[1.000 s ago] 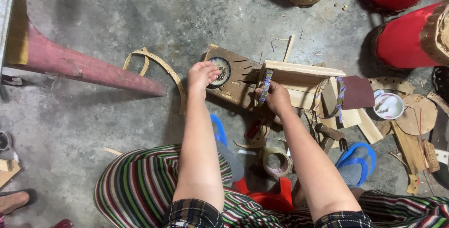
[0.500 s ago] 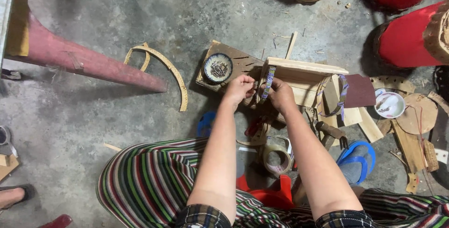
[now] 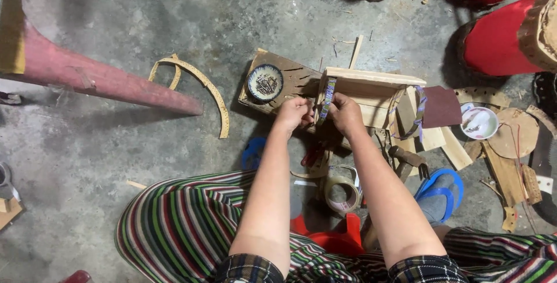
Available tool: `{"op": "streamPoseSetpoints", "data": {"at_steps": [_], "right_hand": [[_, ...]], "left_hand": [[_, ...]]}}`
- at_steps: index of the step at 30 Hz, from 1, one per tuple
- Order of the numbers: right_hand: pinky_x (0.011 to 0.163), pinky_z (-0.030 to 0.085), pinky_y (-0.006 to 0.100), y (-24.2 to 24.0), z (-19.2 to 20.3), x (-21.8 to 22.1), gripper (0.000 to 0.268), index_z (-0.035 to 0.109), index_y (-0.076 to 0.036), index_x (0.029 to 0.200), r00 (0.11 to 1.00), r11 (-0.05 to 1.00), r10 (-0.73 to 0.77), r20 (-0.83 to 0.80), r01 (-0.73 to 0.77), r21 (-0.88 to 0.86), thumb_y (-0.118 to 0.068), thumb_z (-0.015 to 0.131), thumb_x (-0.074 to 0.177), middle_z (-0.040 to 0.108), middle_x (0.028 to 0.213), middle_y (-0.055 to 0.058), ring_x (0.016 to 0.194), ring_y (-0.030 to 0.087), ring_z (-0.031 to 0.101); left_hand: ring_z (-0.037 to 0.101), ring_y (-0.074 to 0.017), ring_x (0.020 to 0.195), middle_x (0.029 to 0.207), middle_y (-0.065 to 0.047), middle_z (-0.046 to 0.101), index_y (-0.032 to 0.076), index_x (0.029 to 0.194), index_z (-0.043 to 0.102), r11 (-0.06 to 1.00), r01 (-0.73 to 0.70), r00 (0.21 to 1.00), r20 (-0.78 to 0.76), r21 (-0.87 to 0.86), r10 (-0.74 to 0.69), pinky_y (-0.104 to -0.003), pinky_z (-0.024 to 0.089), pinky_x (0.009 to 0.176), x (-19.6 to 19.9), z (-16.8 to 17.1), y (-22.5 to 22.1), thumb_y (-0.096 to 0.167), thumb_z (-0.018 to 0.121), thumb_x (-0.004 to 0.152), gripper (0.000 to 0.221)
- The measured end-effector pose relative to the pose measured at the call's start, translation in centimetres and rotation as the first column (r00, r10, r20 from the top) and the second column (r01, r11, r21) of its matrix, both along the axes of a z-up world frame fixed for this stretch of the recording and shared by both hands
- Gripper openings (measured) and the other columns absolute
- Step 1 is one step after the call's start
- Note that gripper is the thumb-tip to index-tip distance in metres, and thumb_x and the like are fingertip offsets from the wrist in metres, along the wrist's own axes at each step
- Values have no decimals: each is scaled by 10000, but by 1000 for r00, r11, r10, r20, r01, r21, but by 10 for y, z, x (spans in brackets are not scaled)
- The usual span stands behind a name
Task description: Refining the structure of a small wooden box by nailing additional slats onto the frame.
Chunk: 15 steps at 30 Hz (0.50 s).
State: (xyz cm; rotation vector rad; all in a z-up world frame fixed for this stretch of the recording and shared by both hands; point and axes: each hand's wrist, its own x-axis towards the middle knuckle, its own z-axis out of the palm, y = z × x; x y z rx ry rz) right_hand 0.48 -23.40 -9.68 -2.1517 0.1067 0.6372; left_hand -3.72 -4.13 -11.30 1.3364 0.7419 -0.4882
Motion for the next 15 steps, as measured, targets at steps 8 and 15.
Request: {"op": "streamPoseSetpoints", "data": {"at_steps": [8, 15], "right_hand": [[880, 541, 491, 1, -6, 0, 49, 710, -214, 966, 1000, 1000, -16, -9, 15, -6, -246, 713, 929, 749, 939, 87, 1010, 352, 704], [897, 552, 505, 3, -1, -2, 37, 730, -214, 951, 1000, 1000, -21, 19, 21, -4, -236, 727, 922, 765, 963, 85, 1029, 362, 708]], "left_hand": [[701, -148, 555, 759, -106, 724, 16, 1115, 706, 1000, 29, 996, 79, 3, -29, -218, 536, 457, 8, 26, -12, 29, 663, 837, 282], [638, -136, 463, 691, -65, 688, 56, 1083, 718, 995, 28, 991, 129, 101, -41, -241, 477, 411, 10, -11, -16, 40, 565, 934, 214]]}}
